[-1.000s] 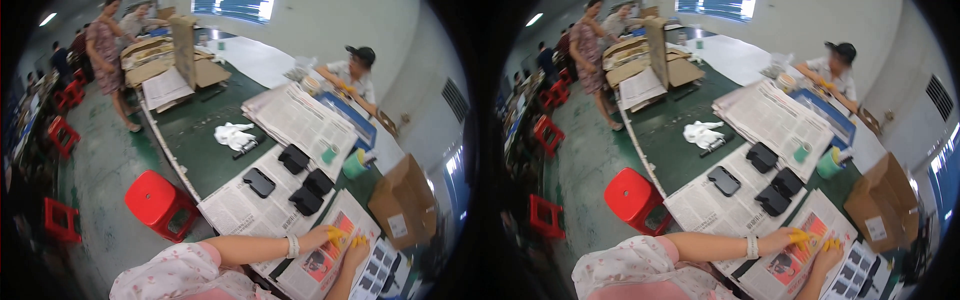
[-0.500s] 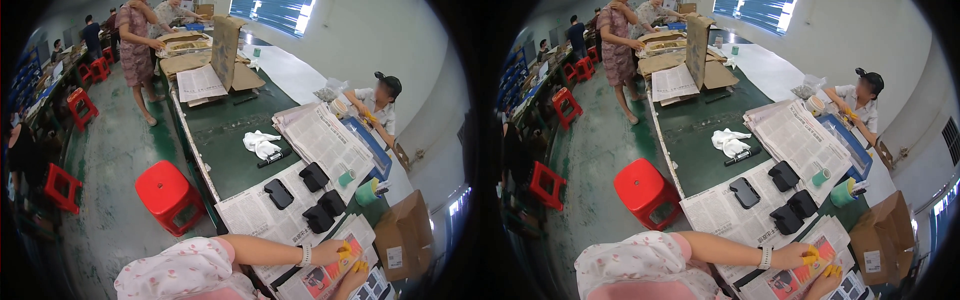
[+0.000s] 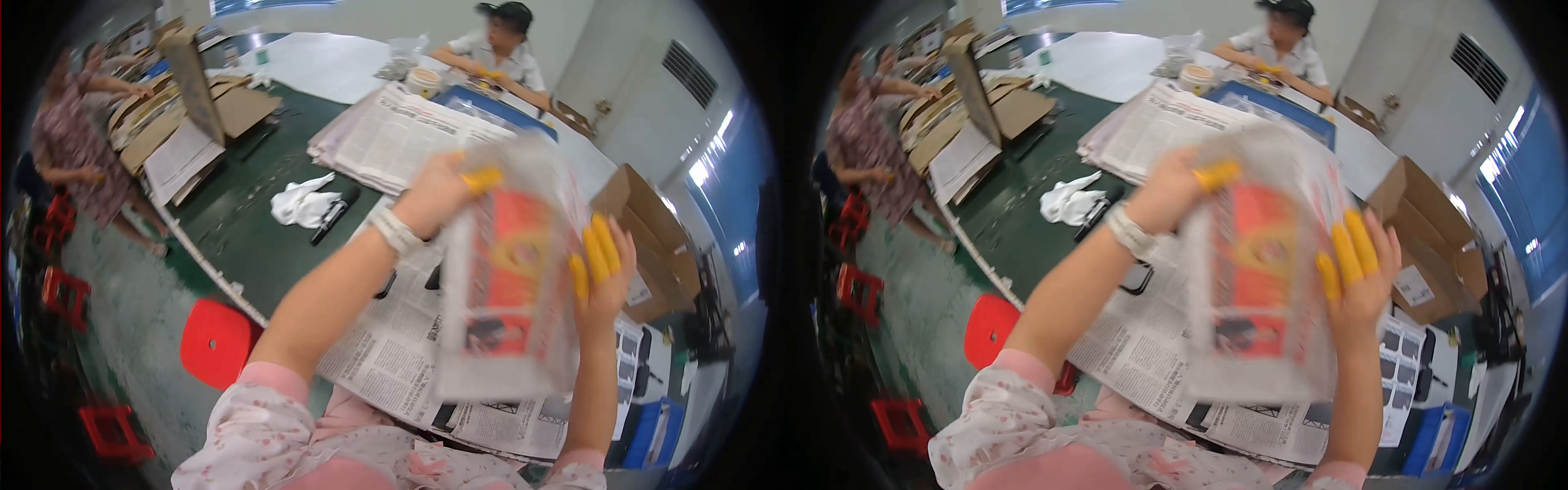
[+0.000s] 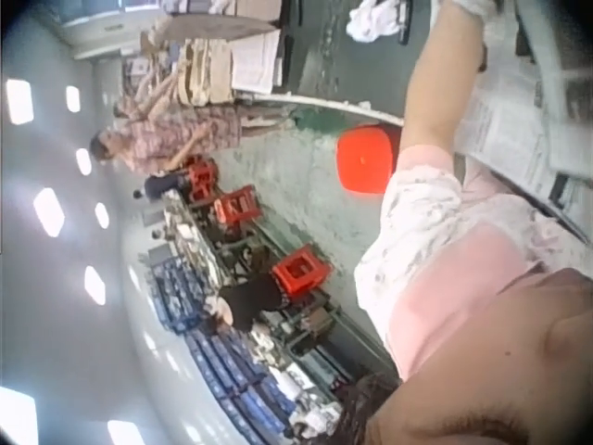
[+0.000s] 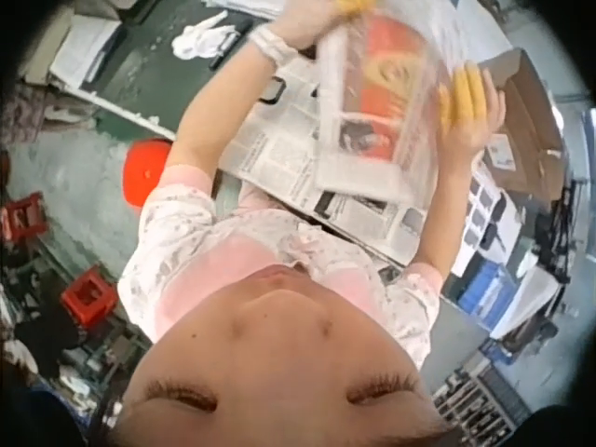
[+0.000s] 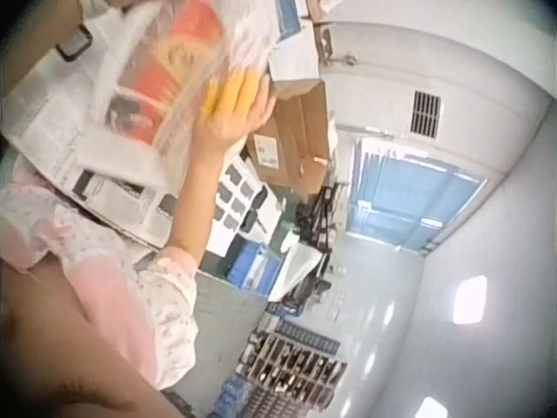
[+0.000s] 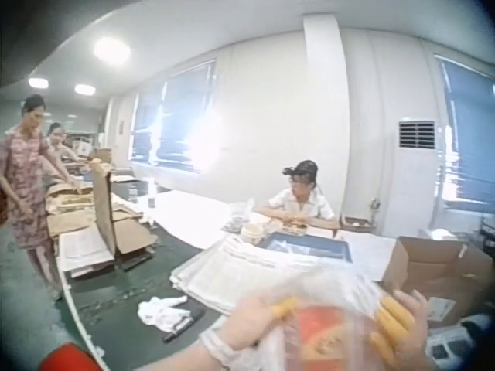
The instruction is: The person assembles small black industrial components by hand on a workbench.
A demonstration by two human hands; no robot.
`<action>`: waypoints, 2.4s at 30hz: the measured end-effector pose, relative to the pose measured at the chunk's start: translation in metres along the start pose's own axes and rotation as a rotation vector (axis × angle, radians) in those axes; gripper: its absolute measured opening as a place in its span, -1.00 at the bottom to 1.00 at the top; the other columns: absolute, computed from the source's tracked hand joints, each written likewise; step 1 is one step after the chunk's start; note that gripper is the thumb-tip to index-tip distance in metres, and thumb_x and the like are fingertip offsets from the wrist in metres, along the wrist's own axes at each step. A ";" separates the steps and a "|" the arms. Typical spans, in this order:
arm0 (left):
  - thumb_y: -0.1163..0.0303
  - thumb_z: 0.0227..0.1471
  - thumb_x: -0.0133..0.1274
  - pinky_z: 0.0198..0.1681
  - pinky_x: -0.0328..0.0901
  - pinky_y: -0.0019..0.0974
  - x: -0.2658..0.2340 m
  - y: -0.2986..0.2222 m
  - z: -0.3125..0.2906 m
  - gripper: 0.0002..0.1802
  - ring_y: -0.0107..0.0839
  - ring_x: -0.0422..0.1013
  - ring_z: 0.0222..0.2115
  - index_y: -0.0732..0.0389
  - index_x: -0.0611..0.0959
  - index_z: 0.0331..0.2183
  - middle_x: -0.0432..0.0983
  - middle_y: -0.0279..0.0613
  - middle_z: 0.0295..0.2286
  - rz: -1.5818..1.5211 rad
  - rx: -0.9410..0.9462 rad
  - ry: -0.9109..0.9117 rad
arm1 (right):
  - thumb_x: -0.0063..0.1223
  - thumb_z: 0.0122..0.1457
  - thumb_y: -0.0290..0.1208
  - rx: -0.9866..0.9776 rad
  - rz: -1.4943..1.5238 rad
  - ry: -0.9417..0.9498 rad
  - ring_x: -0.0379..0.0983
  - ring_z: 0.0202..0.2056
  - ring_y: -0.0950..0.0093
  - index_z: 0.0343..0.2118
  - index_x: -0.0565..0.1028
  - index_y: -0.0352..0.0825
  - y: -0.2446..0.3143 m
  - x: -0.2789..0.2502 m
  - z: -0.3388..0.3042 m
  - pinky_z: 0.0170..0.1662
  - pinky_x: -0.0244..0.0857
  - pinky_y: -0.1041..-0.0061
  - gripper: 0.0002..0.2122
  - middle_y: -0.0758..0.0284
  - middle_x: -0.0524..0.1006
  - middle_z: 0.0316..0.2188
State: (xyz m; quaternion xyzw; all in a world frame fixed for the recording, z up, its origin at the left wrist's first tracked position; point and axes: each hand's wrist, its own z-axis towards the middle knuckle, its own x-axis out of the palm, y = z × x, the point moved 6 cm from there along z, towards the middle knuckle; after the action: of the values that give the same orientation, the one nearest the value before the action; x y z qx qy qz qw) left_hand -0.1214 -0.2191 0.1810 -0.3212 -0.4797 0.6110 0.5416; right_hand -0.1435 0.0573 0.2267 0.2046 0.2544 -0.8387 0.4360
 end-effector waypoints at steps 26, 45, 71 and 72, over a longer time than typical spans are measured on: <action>0.65 0.07 0.05 -0.24 0.48 -0.15 -0.339 0.221 0.092 -0.60 -0.16 0.58 -0.22 0.51 0.54 -0.01 0.58 0.06 -0.12 -0.240 -0.040 -1.021 | 0.30 0.11 -0.30 0.613 0.175 0.023 0.47 -0.10 0.07 -0.22 0.62 -0.36 -0.075 0.258 0.052 -0.05 0.35 0.16 -0.74 0.09 0.61 -0.19; 0.43 0.00 0.24 0.02 0.39 -0.04 -0.303 0.125 0.040 -0.52 0.05 0.53 -0.08 0.43 0.58 -0.03 0.57 0.23 -0.09 1.076 -0.127 -0.838 | 0.25 0.14 -0.29 0.498 0.326 0.334 0.48 0.02 0.17 -0.04 0.59 -0.28 -0.027 0.244 0.011 0.08 0.37 0.25 -0.66 0.13 0.56 0.02; 0.15 -0.16 0.41 0.18 0.19 -0.06 0.198 0.117 -0.220 -0.24 -0.03 0.30 0.14 0.25 0.55 0.06 0.49 -0.04 0.02 1.027 0.251 0.597 | 0.20 0.18 -0.10 0.492 0.392 0.728 0.23 0.28 0.28 0.07 0.49 -0.48 0.065 -0.066 -0.290 0.39 -0.09 0.08 -0.45 0.23 0.42 0.21; 0.14 -0.17 0.41 0.18 0.19 -0.07 0.196 0.120 -0.221 -0.22 -0.02 0.30 0.13 0.26 0.54 0.07 0.47 -0.01 0.04 1.021 0.200 0.577 | 0.20 0.18 -0.10 0.489 0.401 0.723 0.23 0.28 0.28 0.07 0.49 -0.48 0.065 -0.067 -0.292 0.39 -0.09 0.08 -0.45 0.23 0.42 0.21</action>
State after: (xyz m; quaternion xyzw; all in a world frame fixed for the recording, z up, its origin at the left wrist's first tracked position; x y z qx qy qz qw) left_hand -0.0028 0.0295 0.0203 -0.6117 -0.0379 0.7246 0.3152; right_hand -0.0181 0.2445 0.0187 0.6247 0.1405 -0.6484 0.4119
